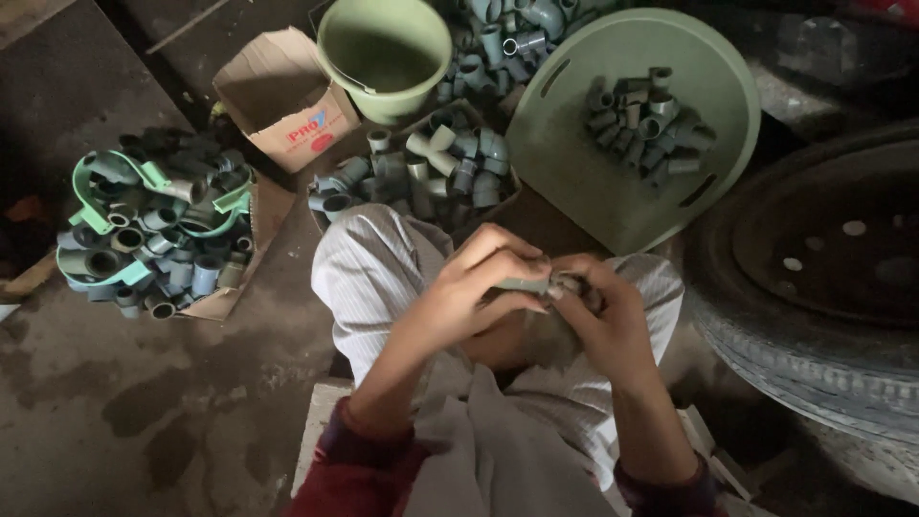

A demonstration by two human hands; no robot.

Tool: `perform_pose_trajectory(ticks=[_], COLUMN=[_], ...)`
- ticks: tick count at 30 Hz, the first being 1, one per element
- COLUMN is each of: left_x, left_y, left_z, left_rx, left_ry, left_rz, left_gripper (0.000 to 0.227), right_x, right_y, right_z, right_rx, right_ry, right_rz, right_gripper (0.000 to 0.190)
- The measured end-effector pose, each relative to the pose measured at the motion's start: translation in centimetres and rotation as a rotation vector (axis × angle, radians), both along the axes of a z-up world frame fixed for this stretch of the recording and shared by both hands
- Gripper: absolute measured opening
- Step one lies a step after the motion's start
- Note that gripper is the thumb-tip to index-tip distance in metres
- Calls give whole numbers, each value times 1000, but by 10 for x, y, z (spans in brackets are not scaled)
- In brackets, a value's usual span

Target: The person sits cross-legged on the floor and wipes various plastic pipe fittings with a cloth. They pick up fittings from a green basin, wipe them, and place them into a cardboard box. The person handles both elbow and T-shaped fittings.

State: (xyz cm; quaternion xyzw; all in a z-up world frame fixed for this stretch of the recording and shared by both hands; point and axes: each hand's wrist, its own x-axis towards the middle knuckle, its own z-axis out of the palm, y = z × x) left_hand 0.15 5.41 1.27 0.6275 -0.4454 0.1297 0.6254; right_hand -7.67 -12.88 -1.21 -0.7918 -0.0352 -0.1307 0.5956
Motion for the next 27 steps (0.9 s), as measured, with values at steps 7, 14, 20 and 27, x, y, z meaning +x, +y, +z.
perform_pose_trajectory(ticks=[7,14,20,27], left_x=[8,12,8,-16], left_y=[9,10,11,19], left_z=[2,-19,-13,9], left_rx=[105,-11,65,53], left_ry=[13,186,66,50], left_rz=[57,-67,-57,-49], left_gripper=[32,43,33,23], right_x=[7,3,6,18], right_y=[12,9,-3,-14], right_z=[-18,-48,-27,-38], right_rx=[-29,-291,-113,645], right_ry=[3,-536,-87,528], right_rz=[-67,-49,-39,308], right_gripper=[51,39,50,56])
